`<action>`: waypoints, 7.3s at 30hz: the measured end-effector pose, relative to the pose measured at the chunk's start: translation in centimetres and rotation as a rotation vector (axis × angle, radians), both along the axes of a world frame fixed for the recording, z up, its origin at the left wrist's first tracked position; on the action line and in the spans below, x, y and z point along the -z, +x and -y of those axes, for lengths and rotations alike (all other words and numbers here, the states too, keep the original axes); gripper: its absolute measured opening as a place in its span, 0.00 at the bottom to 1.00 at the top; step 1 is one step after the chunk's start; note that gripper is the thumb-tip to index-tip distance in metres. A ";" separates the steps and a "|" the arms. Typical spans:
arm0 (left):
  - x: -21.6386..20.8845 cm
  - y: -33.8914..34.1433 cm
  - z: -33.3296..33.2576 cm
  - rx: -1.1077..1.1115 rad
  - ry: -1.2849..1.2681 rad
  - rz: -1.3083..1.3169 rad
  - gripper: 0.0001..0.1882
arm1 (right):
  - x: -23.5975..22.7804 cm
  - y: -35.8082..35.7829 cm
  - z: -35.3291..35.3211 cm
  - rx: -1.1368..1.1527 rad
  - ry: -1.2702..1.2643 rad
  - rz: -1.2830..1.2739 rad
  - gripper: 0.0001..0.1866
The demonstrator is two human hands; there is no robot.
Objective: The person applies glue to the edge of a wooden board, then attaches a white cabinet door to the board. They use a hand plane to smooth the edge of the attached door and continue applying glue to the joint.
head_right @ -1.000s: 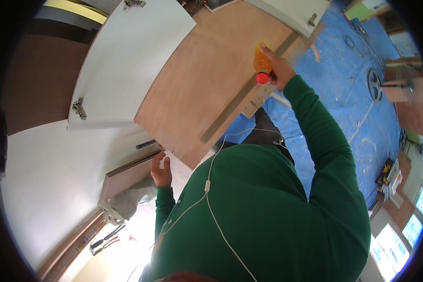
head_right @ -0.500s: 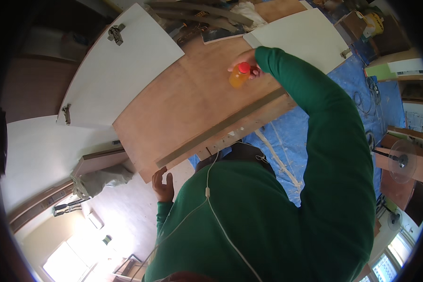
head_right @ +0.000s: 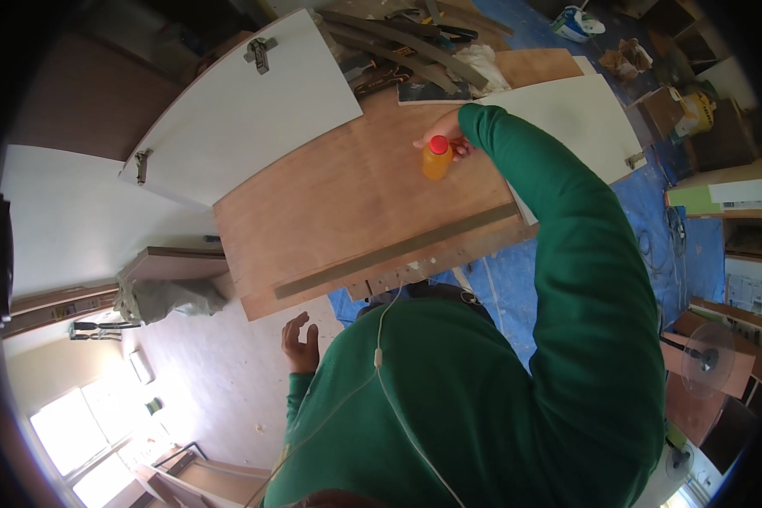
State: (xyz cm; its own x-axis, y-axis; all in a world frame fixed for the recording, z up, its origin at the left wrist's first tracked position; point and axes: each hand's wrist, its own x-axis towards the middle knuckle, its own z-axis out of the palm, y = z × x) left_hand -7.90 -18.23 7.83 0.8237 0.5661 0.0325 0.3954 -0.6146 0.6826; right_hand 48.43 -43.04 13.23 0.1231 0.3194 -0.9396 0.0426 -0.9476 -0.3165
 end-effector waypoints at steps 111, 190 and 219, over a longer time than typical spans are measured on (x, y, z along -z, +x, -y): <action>-1.3 -7.1 -15.7 -0.443 0.083 -0.059 0.20 | -18.8 1.5 -15.5 -0.117 1.192 1.378 0.18; -20.2 11.3 -7.1 0.297 0.692 0.053 0.52 | -15.0 -23.7 -13.6 -0.190 1.028 1.489 0.23; -20.6 0.9 -15.3 -0.051 0.765 -0.050 0.49 | -15.5 -23.1 -14.4 -0.290 1.077 1.524 0.30</action>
State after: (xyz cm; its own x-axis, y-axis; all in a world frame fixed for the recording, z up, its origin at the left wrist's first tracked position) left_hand -7.02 -2.89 28.42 0.8082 0.4380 0.3937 0.4548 -0.8889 0.0553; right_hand 25.30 -28.62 28.70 0.3869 0.7788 0.4938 0.9217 -0.3107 -0.2322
